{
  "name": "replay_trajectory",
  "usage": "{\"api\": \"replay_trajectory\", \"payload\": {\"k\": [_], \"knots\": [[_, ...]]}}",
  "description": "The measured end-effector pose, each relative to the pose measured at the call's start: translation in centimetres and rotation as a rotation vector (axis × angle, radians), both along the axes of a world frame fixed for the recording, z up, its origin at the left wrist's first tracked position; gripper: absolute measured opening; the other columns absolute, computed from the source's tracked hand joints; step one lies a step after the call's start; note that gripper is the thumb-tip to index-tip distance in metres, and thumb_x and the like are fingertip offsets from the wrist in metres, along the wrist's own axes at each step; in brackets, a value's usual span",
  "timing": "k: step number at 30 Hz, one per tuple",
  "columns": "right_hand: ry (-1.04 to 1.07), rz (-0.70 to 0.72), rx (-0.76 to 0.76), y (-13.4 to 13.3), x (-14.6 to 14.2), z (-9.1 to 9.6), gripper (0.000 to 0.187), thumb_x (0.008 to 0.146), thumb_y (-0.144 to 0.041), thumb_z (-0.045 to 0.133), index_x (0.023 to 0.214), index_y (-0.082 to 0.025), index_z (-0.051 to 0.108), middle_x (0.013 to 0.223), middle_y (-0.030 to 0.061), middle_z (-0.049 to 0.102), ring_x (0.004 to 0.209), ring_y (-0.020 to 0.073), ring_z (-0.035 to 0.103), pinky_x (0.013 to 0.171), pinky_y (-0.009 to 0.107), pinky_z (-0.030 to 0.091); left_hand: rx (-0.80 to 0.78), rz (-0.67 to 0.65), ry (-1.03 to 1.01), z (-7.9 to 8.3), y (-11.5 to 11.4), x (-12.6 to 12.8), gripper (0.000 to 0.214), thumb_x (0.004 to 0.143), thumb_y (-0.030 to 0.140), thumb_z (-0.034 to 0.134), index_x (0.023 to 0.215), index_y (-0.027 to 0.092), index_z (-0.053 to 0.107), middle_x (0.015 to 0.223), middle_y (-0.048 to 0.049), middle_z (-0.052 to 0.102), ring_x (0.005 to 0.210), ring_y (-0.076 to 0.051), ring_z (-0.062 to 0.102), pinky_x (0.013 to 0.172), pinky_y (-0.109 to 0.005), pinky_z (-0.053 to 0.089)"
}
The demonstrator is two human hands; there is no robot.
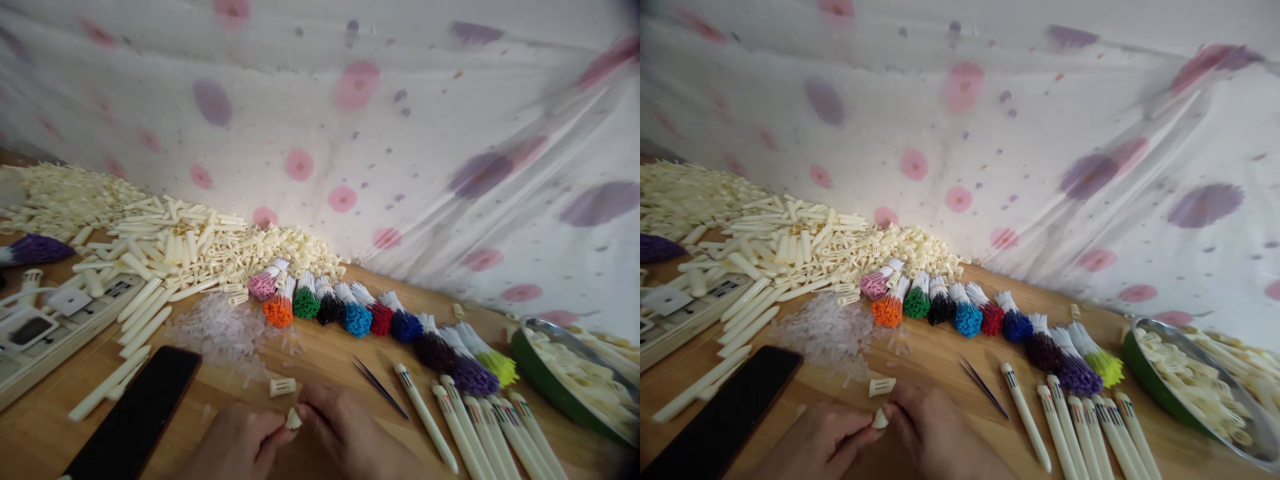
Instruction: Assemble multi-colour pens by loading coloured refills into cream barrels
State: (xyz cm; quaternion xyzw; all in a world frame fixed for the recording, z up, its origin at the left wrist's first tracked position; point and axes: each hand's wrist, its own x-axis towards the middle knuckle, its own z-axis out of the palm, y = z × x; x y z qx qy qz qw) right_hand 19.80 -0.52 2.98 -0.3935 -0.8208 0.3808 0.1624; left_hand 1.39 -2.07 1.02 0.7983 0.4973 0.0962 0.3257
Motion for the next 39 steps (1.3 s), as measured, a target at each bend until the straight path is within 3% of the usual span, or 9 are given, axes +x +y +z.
{"api": "replay_trajectory", "payload": {"k": [4,6,8,12,15,18,28,34,39], "knots": [[-0.027,0.018,-0.008,-0.3,1.3,-0.5,0.024,0.096,-0.027,0.031,0.092,-0.021,0.054,0.084,0.0004,0.062,0.072,0.0127,0.056,0.064,0.021,0.041,-0.037,-0.065,0.043,1.2,1.2,-0.3,0.028,0.085,0.033,0.051,0.068,0.022,0.070,0.064,-0.0005,0.073,0.059,-0.019,0.066,0.048,-0.022,0.036],[-0.109,-0.031,0.009,-0.3,2.0,-1.1,0.028,0.096,-0.029,0.030,0.087,-0.021,0.055,0.082,0.0006,0.063,0.070,0.0133,0.056,0.062,0.022,0.040,-0.007,-0.032,-0.009,2.1,2.7,-1.4,0.023,0.081,0.043,0.056,0.086,0.026,0.071,0.074,0.0017,0.075,0.066,-0.018,0.068,0.056,-0.022,0.044],[-0.230,-0.115,0.052,-0.2,2.7,-1.8,0.031,0.096,-0.031,0.030,0.080,-0.020,0.054,0.077,0.0014,0.063,0.066,0.0145,0.056,0.059,0.024,0.039,0.098,0.174,0.032,2.9,5.0,-3.3,0.026,0.083,0.045,0.053,0.097,0.029,0.069,0.089,0.0038,0.076,0.076,-0.016,0.069,0.066,-0.021,0.048],[-0.372,-0.208,0.091,-0.1,3.7,-3.1,0.033,0.096,-0.028,0.030,0.076,-0.019,0.055,0.074,0.0055,0.065,0.067,0.0180,0.059,0.060,0.027,0.039,0.220,0.484,0.170,3.6,10.5,-7.4,0.029,0.088,0.035,0.049,0.108,0.017,0.061,0.096,-0.0065,0.071,0.084,-0.022,0.066,0.076,-0.033,0.049],[-0.413,-0.240,0.100,0.1,3.8,-3.7,0.033,0.094,-0.026,0.033,0.076,-0.018,0.058,0.075,0.0061,0.067,0.067,0.0184,0.061,0.059,0.027,0.038,0.238,0.614,0.285,3.6,14.0,-9.2,0.027,0.089,0.029,0.054,0.112,0.015,0.056,0.107,-0.0070,0.064,0.092,-0.021,0.063,0.079,-0.041,0.050],[-0.444,-0.278,0.108,0.3,3.8,-3.9,0.031,0.092,-0.025,0.039,0.072,-0.018,0.061,0.074,0.0051,0.068,0.066,0.0176,0.062,0.057,0.026,0.035,0.216,0.640,0.367,3.4,16.0,-9.6,0.029,0.088,0.028,0.056,0.116,0.018,0.054,0.117,-0.0072,0.058,0.095,-0.022,0.062,0.078,-0.042,0.052],[-0.437,-0.343,0.178,0.8,3.5,-3.4,0.030,0.090,-0.025,0.046,0.062,-0.017,0.057,0.062,0.0023,0.064,0.055,0.0124,0.055,0.049,0.023,0.026,0.147,0.430,0.555,2.4,16.3,-10.2,0.027,0.089,0.027,0.056,0.115,0.019,0.055,0.117,-0.0069,0.059,0.096,-0.021,0.061,0.079,-0.041,0.052],[-0.372,-0.271,0.248,2.1,0.2,-1.4,0.025,0.089,-0.023,0.049,0.067,-0.017,0.057,0.066,0.0011,0.063,0.058,0.0124,0.054,0.052,0.022,0.028,0.169,0.397,0.590,2.3,16.6,-9.8,0.028,0.088,0.027,0.056,0.115,0.018,0.054,0.117,-0.0071,0.059,0.095,-0.022,0.061,0.078,-0.042,0.052],[-0.358,-0.273,0.239,4.7,-2.4,-1.8,0.009,0.085,-0.015,0.052,0.081,-0.017,0.060,0.080,0.0032,0.064,0.070,0.0142,0.056,0.059,0.022,0.032,0.173,0.416,0.605,1.7,17.2,-9.2,0.029,0.088,0.027,0.056,0.116,0.018,0.054,0.117,-0.0072,0.058,0.096,-0.022,0.061,0.078,-0.042,0.052]]}}
